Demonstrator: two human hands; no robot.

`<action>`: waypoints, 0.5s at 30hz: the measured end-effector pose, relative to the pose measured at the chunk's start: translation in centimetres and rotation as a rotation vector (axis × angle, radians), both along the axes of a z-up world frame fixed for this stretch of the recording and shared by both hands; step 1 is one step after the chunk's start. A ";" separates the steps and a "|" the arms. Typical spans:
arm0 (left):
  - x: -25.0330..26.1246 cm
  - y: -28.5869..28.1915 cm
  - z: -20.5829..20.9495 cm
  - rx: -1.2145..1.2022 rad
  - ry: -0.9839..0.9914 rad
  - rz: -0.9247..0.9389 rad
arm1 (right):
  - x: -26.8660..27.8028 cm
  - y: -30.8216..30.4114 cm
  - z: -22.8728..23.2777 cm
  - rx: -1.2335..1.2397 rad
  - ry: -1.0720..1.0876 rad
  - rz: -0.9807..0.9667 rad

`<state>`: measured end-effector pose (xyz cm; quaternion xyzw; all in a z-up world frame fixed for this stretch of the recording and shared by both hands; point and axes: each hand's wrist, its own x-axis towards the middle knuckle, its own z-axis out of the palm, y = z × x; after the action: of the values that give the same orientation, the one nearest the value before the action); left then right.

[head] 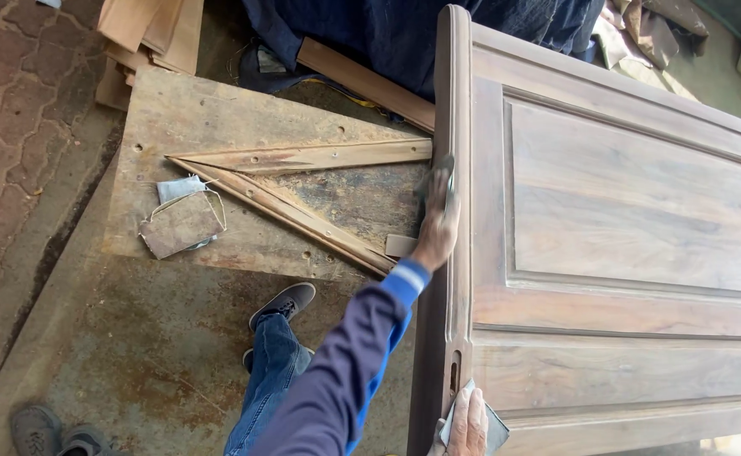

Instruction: Sanding the surface and edges of a wooden door using sandpaper.

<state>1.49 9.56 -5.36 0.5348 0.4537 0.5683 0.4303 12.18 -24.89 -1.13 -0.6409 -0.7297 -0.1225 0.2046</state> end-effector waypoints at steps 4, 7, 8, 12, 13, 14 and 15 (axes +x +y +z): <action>-1.6 -2.5 3.3 -0.164 -0.148 -0.023 | 2.6 -0.6 -3.1 0.030 0.009 0.044; -2.0 -9.1 4.5 -0.111 -0.167 -0.091 | 3.9 1.6 -5.3 0.110 -0.021 0.098; -1.9 -11.5 4.2 -0.106 -0.118 -0.110 | 4.0 2.4 -5.6 0.130 -0.034 0.127; -1.5 -4.6 3.7 -0.169 -0.038 -0.071 | -2.5 10.9 1.8 0.042 0.008 0.084; -1.6 -1.3 3.4 -0.198 -0.070 -0.072 | -3.6 12.8 2.9 -0.041 0.042 0.031; -1.7 2.2 3.1 -0.226 -0.102 -0.073 | -4.7 14.9 4.0 -0.125 0.075 -0.021; -1.9 2.8 3.6 -0.237 -0.108 -0.075 | -5.4 16.0 4.6 -0.136 0.070 -0.024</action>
<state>-0.36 12.33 -1.73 0.4654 0.4737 0.5221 0.5352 6.76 -8.91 3.52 -0.6659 -0.7209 -0.0530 0.1844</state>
